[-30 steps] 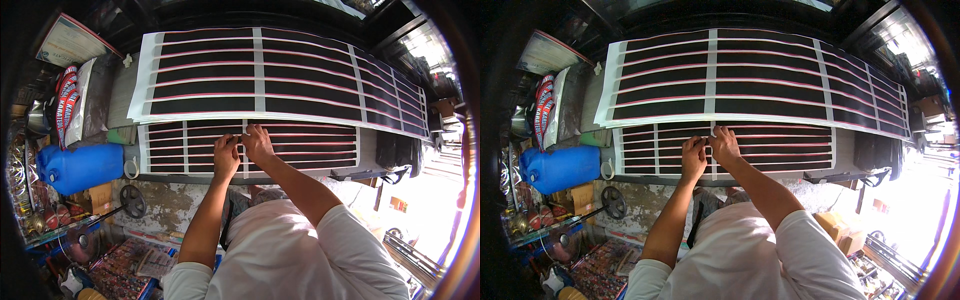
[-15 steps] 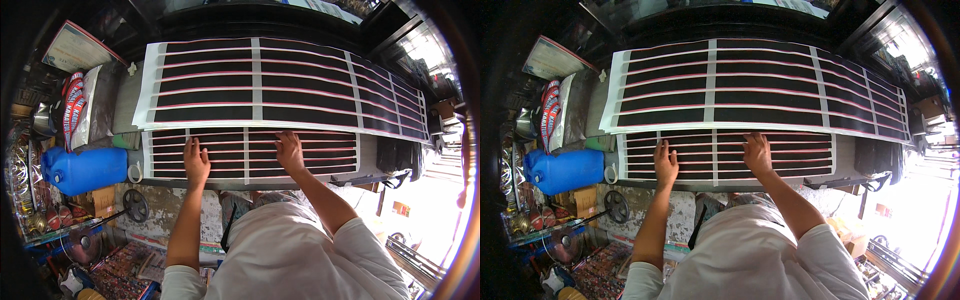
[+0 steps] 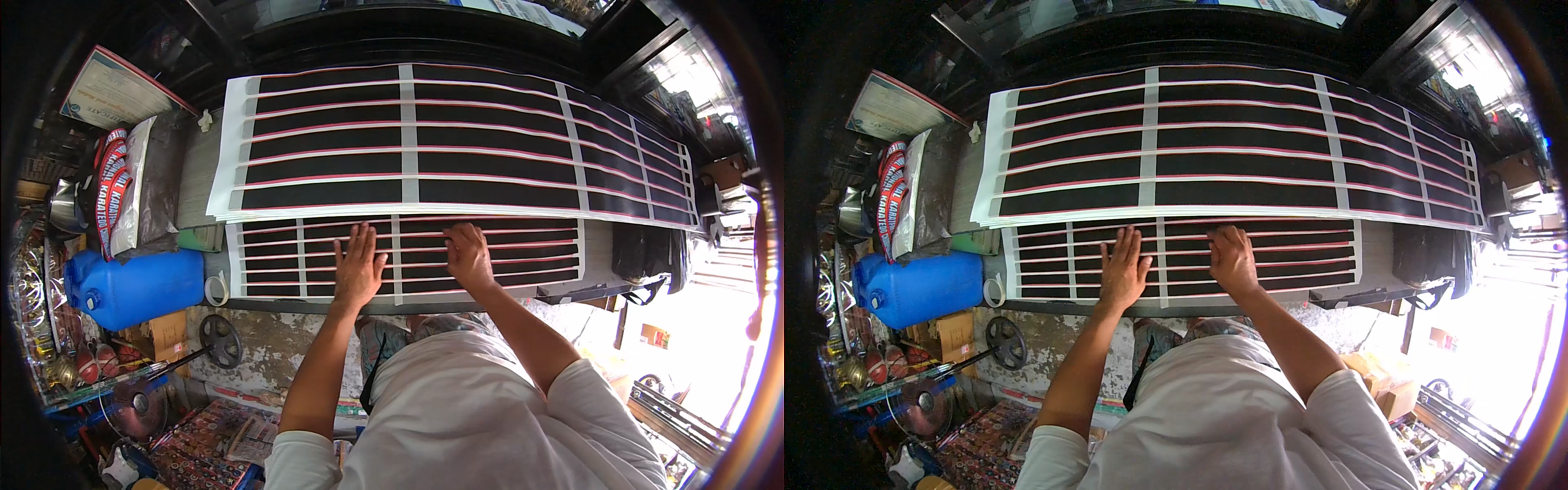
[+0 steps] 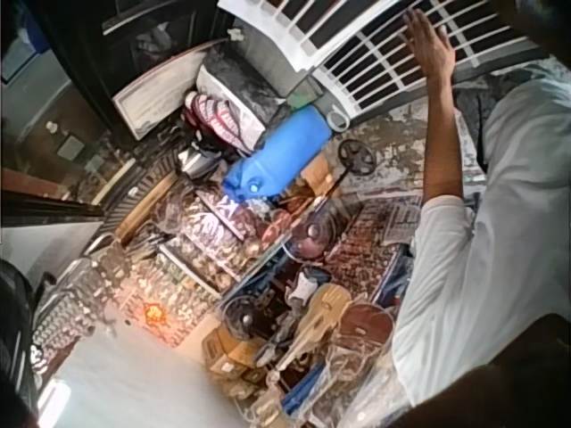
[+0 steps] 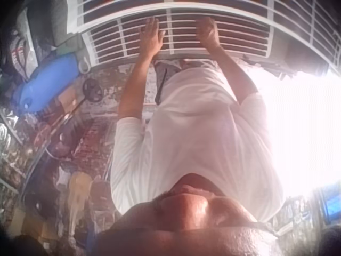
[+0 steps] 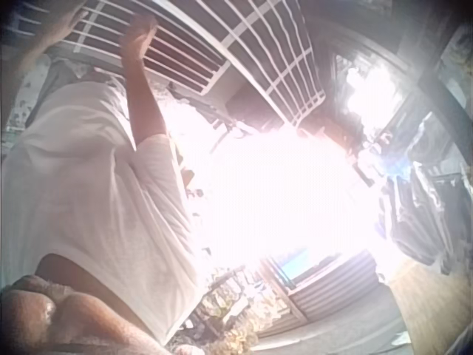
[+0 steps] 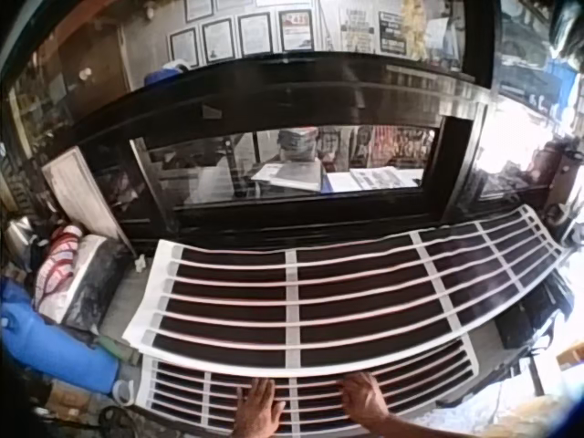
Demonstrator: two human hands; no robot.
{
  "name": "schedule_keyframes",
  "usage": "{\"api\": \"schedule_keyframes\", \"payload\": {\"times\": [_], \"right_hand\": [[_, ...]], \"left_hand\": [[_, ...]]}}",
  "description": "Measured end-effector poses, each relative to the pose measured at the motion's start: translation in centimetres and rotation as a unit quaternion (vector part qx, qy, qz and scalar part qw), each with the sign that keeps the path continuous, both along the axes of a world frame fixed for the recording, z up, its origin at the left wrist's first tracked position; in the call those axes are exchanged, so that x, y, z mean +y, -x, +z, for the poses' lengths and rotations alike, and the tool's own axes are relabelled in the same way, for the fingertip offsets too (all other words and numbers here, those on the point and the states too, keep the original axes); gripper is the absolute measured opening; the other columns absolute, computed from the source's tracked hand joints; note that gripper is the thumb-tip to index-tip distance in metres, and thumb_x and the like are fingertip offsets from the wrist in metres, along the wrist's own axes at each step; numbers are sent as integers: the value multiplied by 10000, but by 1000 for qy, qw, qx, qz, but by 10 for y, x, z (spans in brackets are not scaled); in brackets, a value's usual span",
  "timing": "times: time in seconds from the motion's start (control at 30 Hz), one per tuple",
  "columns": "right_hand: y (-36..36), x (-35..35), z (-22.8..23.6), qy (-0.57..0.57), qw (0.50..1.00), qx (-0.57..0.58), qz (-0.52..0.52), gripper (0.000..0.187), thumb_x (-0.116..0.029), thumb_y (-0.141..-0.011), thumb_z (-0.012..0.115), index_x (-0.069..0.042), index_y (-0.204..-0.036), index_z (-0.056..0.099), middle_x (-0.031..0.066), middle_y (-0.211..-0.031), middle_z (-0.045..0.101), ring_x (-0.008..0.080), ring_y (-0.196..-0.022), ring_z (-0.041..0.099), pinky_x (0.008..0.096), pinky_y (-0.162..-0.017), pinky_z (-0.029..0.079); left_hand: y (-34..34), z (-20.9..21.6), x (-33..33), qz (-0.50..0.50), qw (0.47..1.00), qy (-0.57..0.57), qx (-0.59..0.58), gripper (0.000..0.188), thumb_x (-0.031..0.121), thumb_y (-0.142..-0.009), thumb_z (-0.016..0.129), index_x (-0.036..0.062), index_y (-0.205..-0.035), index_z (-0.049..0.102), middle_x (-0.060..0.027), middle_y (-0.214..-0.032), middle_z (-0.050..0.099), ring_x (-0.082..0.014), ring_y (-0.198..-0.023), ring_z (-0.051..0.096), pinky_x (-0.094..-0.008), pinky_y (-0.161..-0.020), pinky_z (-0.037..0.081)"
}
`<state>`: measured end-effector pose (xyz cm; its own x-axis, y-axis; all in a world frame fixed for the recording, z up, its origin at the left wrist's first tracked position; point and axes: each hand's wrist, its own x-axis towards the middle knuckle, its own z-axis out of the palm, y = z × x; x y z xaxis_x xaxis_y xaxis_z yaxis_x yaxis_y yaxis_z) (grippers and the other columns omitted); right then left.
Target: The person aligns and presses white plastic strips onto a black solar panel frame to secure the cells. They repeatedly adjust the strips by hand to ensure they are straight and firmly attached.
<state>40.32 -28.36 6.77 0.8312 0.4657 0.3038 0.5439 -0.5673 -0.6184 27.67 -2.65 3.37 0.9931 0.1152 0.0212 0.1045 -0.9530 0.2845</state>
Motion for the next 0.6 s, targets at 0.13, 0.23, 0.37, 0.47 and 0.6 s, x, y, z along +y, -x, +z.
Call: {"api": "schedule_keyframes", "payload": {"times": [0.13,0.23,0.37,0.47,0.6], "right_hand": [[-4,28,-2,-9,999,1,34,219,29,-873,726,-19,-1084,760,144,-1047,691,365,-983,658,479,-916,550],[-4,53,-5,-19,998,5,53,192,23,-861,738,-11,-1048,766,153,-1020,700,368,-1000,670,482,-932,554],[-6,85,-10,-6,997,32,65,156,-3,-858,743,0,-1008,784,167,-1081,736,379,-1074,685,490,-998,550],[-8,95,-25,11,998,7,64,151,-39,-826,724,-6,-962,782,161,-1092,740,366,-1109,676,479,-991,544],[-10,106,-31,37,997,-13,72,178,-57,-829,724,-8,-986,793,150,-1086,753,362,-1100,694,474,-1009,541]], "left_hand": [[-15,1,-21,-33,999,15,-9,653,440,-1159,465,53,-1678,375,-167,-1754,355,-345,-1644,301,-689,-1304,188],[-21,6,-27,-32,999,30,-10,627,420,-1161,462,31,-1650,413,-171,-1737,387,-350,-1628,335,-695,-1296,208],[-22,7,-20,-27,997,71,-8,576,392,-1179,409,42,-1635,446,-156,-1727,410,-331,-1619,356,-705,-1294,204],[-25,11,-14,-22,993,111,17,562,399,-1194,342,87,-1651,441,-112,-1741,398,-300,-1629,338,-712,-1307,150],[-27,10,-11,3,984,168,55,568,421,-1204,265,147,-1675,422,-60,-1761,370,-259,-1651,286,-704,-1326,55]]}}
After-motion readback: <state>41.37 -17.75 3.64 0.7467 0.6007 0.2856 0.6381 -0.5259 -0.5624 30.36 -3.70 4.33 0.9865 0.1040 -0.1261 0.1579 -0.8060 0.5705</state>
